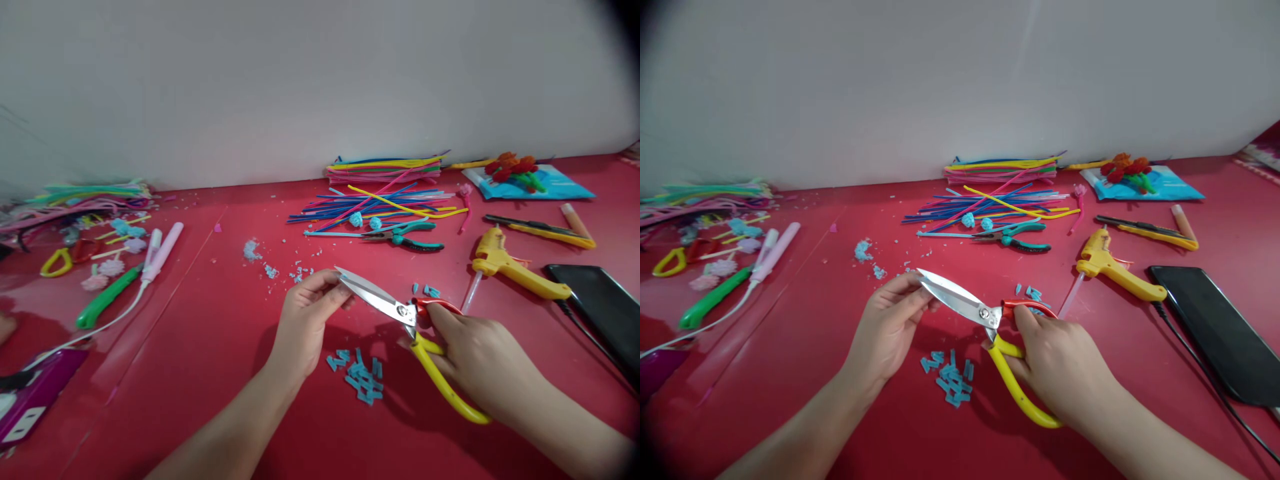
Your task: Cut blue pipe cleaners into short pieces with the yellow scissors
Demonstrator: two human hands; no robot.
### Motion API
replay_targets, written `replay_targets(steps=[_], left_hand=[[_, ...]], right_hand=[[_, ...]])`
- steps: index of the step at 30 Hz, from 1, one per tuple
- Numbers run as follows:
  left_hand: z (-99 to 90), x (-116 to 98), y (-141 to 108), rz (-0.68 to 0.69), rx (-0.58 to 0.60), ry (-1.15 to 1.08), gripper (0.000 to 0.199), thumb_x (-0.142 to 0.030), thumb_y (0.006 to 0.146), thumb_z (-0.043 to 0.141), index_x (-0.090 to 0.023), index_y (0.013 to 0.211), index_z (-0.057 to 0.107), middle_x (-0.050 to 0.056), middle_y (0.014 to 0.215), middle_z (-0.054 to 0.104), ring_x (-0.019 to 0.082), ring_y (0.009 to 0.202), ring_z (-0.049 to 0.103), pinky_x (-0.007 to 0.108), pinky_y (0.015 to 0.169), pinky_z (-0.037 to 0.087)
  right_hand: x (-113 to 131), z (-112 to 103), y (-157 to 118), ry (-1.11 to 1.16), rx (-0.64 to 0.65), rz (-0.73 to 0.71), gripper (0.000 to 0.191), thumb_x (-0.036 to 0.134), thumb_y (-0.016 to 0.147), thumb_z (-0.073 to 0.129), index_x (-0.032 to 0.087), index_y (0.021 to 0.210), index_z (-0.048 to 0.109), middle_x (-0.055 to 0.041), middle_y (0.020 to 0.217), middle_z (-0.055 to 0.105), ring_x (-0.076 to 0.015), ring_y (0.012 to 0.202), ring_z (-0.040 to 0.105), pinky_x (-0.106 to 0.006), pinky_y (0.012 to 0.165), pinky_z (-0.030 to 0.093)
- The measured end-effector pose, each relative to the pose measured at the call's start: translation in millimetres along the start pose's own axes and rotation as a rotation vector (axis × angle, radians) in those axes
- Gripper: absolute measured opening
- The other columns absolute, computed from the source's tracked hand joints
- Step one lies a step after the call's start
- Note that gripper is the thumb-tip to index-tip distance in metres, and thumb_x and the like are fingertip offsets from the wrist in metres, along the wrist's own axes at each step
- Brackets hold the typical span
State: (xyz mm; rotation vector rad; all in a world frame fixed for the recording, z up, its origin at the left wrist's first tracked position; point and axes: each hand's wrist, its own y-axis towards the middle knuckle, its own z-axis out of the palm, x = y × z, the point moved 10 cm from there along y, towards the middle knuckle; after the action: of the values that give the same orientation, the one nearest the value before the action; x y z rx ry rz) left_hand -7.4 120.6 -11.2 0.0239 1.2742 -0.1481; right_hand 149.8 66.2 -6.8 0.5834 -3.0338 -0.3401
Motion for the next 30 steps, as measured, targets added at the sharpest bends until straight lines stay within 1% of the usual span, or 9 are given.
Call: replay_targets(steps=[5,10,14,18,22,24,27,29,30], left_hand=[[-1.5,0,0,-0.008,-0.013,0.002,0.008,-0.017,0.068,0.060,-0.018,0.074,0.066,0.001,0.068,0.057,0.011,0.063,0.050,0.023,0.063,0.042],[-0.9,1,1,-0.009,-0.003,0.006,0.007,-0.016,0.069,0.060,-0.018,0.073,0.065,0.000,0.068,0.057,0.009,0.063,0.050,0.021,0.062,0.041],[-1.2,1,1,0.000,0.001,0.023,0.005,-0.016,0.070,0.059,-0.017,0.072,0.064,-0.001,0.068,0.056,0.009,0.064,0.050,0.020,0.063,0.041],[-3.1,4,0,-0.032,-0.025,0.006,0.003,-0.018,0.070,0.060,-0.016,0.072,0.061,0.000,0.067,0.057,0.009,0.063,0.051,0.020,0.062,0.041],[-0.6,7,0,-0.063,-0.020,-0.010,0.005,-0.020,0.070,0.059,-0.015,0.073,0.060,0.001,0.069,0.059,0.009,0.064,0.052,0.021,0.061,0.042],[1.0,8,0,-0.071,-0.011,-0.009,0.006,-0.021,0.071,0.059,-0.015,0.074,0.060,0.002,0.070,0.059,0.010,0.064,0.053,0.021,0.061,0.042],[4.5,11,-1,-0.086,0.016,0.001,0.007,-0.021,0.072,0.058,-0.015,0.074,0.059,0.002,0.070,0.060,0.011,0.065,0.054,0.022,0.063,0.043],[10.1,15,-2,-0.113,0.062,0.013,0.007,-0.022,0.072,0.057,-0.015,0.074,0.059,0.002,0.070,0.060,0.011,0.064,0.054,0.023,0.063,0.043],[13.8,17,-4,-0.132,0.092,0.019,0.007,-0.022,0.073,0.057,-0.015,0.075,0.060,0.002,0.069,0.060,0.011,0.064,0.054,0.024,0.064,0.043]], right_hand=[[-1,-1,1,0.020,0.002,0.008,0.030,0.045,0.082,0.032,0.018,0.075,0.043,0.0004,0.048,0.054,-0.0132,0.038,0.049,-0.026,0.042,0.017],[-2,2,0,-0.012,0.014,0.017,0.031,0.048,0.080,0.034,0.019,0.072,0.042,0.0006,0.047,0.053,-0.0132,0.037,0.048,-0.026,0.042,0.014],[-3,2,-1,-0.041,0.016,0.023,0.030,0.047,0.080,0.034,0.019,0.071,0.044,0.0004,0.047,0.054,-0.0136,0.037,0.048,-0.025,0.042,0.013],[-11,0,2,-0.032,0.021,0.100,0.035,0.051,0.079,0.032,0.020,0.069,0.045,0.0011,0.042,0.050,-0.0136,0.036,0.047,-0.025,0.042,0.014],[-18,-1,6,-0.022,0.064,0.184,0.039,0.055,0.077,0.034,0.020,0.081,0.049,-0.0019,0.057,0.058,-0.0154,0.044,0.052,-0.025,0.042,0.018],[-19,0,8,-0.012,0.094,0.205,0.039,0.055,0.077,0.033,0.019,0.082,0.049,-0.0029,0.059,0.059,-0.0162,0.046,0.053,-0.025,0.042,0.019],[-24,4,7,0.052,0.157,0.266,0.035,0.054,0.077,0.035,0.020,0.074,0.047,-0.0014,0.053,0.056,-0.0160,0.044,0.051,-0.025,0.042,0.019],[-24,7,8,0.180,0.178,0.292,0.031,0.051,0.077,0.038,0.021,0.071,0.046,-0.0005,0.053,0.055,-0.0150,0.045,0.050,-0.024,0.042,0.021],[-23,9,8,0.279,0.182,0.297,0.030,0.049,0.077,0.039,0.021,0.071,0.046,-0.0003,0.054,0.055,-0.0144,0.046,0.050,-0.023,0.042,0.023]])
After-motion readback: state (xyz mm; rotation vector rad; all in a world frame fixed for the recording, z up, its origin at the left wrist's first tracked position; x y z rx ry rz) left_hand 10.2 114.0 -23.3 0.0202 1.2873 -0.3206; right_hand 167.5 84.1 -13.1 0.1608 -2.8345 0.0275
